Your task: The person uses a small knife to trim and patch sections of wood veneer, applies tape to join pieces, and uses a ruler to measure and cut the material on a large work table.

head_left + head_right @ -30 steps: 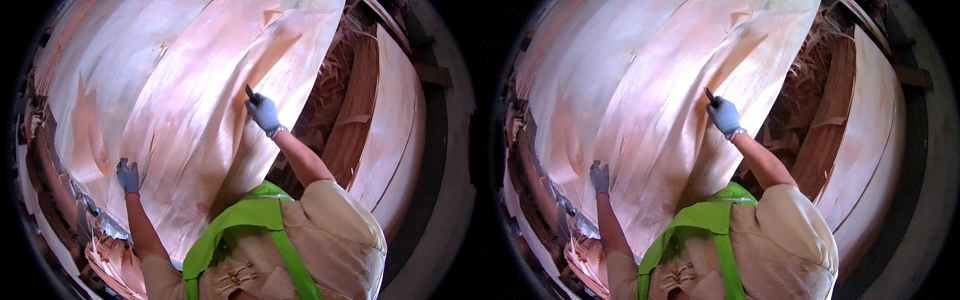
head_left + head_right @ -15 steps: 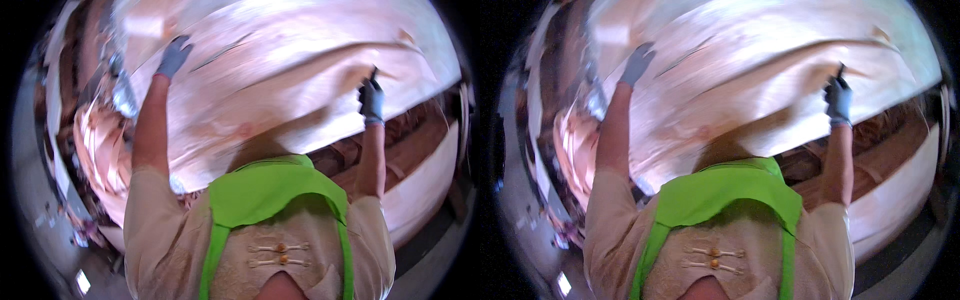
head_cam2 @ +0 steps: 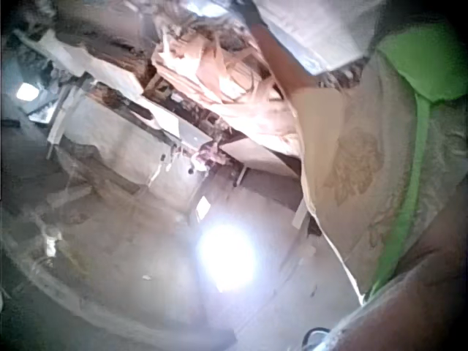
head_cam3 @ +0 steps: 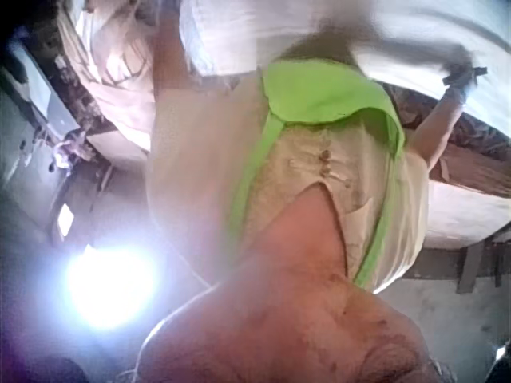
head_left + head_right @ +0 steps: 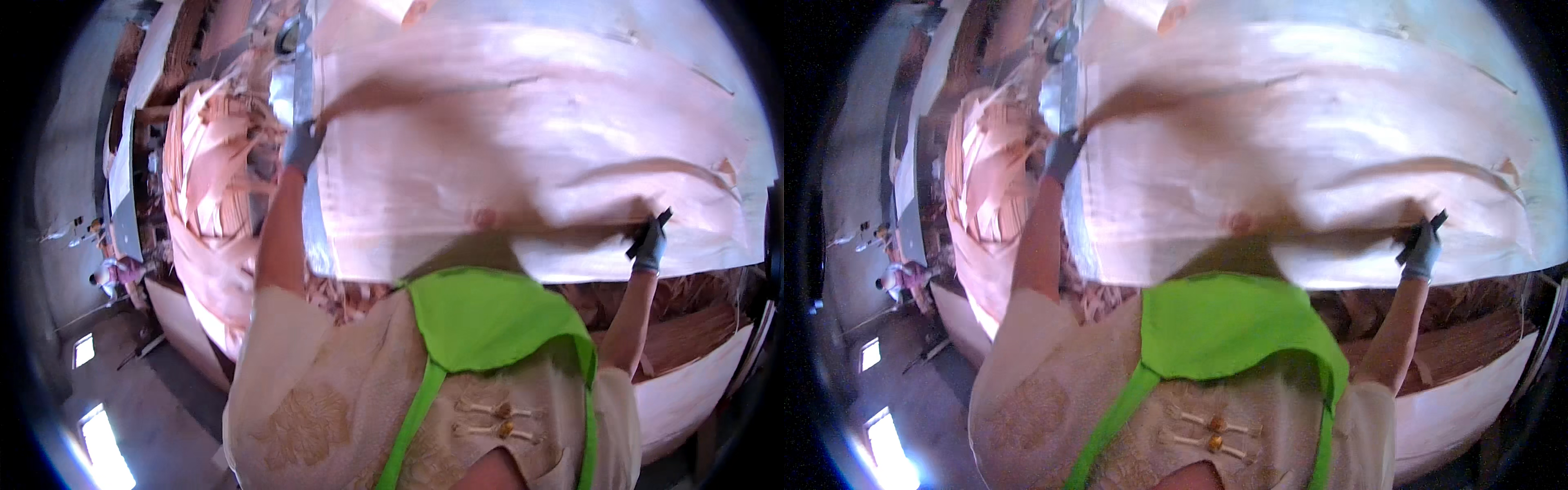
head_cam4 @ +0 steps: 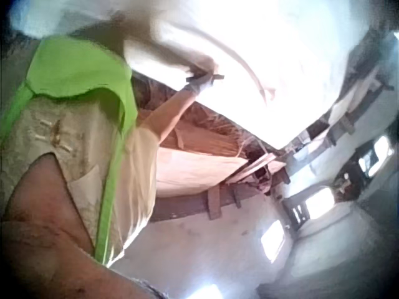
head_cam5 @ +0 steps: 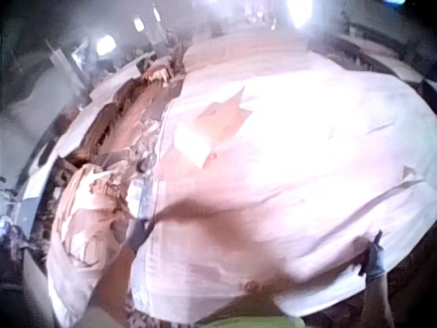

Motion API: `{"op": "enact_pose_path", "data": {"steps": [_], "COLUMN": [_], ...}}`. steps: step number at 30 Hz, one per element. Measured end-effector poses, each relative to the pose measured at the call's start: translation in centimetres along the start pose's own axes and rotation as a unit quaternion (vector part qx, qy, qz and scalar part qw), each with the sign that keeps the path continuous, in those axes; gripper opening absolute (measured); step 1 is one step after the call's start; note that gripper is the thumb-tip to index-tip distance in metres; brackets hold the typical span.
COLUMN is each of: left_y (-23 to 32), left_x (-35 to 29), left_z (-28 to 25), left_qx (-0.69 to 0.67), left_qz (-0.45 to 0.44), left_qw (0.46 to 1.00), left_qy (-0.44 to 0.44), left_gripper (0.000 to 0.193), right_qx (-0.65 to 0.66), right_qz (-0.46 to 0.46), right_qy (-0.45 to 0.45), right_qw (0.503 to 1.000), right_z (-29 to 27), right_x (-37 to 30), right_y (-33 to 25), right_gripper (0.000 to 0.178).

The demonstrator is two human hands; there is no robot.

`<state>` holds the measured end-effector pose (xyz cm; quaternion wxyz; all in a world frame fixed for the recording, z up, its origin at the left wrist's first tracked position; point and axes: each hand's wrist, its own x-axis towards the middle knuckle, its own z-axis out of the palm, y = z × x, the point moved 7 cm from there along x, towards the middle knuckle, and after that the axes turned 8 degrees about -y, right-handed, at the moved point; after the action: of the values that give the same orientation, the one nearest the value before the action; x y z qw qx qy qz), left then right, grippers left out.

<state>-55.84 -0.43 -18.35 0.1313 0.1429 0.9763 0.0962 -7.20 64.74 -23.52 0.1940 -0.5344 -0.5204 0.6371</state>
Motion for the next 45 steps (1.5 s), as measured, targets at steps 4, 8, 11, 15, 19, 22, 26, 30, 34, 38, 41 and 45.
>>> {"op": "enact_pose_path", "data": {"steps": [4, 8, 11, 15, 19, 22, 26, 30, 34, 38, 41, 45], "left_y": [6.6, 15.7, 21.3, 29.4, 33.8, 34.4, 33.7, 33.1, 32.3, 32.0, 31.6, 32.1], "left_x": [1.4, 5.6, 9.3, 14.4, 16.7, 17.8, 18.5, 18.0, 18.2, 18.7, 18.9, 18.7], "left_z": [-1.4, -0.4, 0.6, 2.1, 3.0, 3.0, 3.4, 3.5, 4.0, 4.3, 4.2, 4.1], "left_qx": [0.023, 0.040, 0.062, 0.117, 0.175, 0.175, 0.101, 0.023, -0.006, 0.007, 0.027, 0.038], "left_qz": [0.094, 0.201, 0.221, 0.251, 0.200, 0.228, 0.277, 0.297, 0.272, 0.246, 0.221, 0.204], "left_qw": [0.992, 0.976, 0.972, 0.960, 0.964, 0.957, 0.955, 0.952, 0.958, 0.966, 0.971, 0.974], "left_qy": [0.085, 0.075, 0.046, 0.046, 0.002, -0.023, 0.009, 0.070, 0.091, 0.083, 0.088, 0.090], "left_gripper": [0.045, 0.047, 0.051, 0.064, 0.068, 0.052, 0.025, 0.017, 0.017, 0.018, 0.019, 0.018], "right_qx": [0.038, 0.075, 0.104, 0.119, 0.127, 0.123, 0.109, 0.114, 0.106, 0.102, 0.051, -0.010], "right_qz": [0.035, -0.018, 0.019, 0.027, 0.035, 0.040, 0.033, 0.041, 0.020, -0.003, -0.021, -0.037], "right_qy": [0.056, 0.057, 0.077, 0.094, 0.094, 0.079, 0.071, 0.078, 0.078, 0.083, 0.078, 0.100], "right_qw": [0.997, 0.995, 0.991, 0.988, 0.987, 0.988, 0.991, 0.990, 0.991, 0.991, 0.995, 0.994], "right_z": [-3.1, -3.0, -0.9, -1.3, -1.8, -1.7, -2.0, -1.7, -1.8, -1.5, -1.5, -2.3], "right_x": [1.5, 0.9, -0.2, 0.0, 0.3, 0.5, 1.0, 0.5, 0.6, 0.3, 0.4, 0.6], "right_y": [2.0, 2.3, 1.0, 1.5, 2.0, 2.3, 2.6, 2.1, 1.7, 1.9, 1.6, 1.8], "right_gripper": [0.039, 0.019, 0.020, 0.017, 0.019, 0.018, 0.017, 0.015, 0.014, 0.012, 0.010, 0.009]}}
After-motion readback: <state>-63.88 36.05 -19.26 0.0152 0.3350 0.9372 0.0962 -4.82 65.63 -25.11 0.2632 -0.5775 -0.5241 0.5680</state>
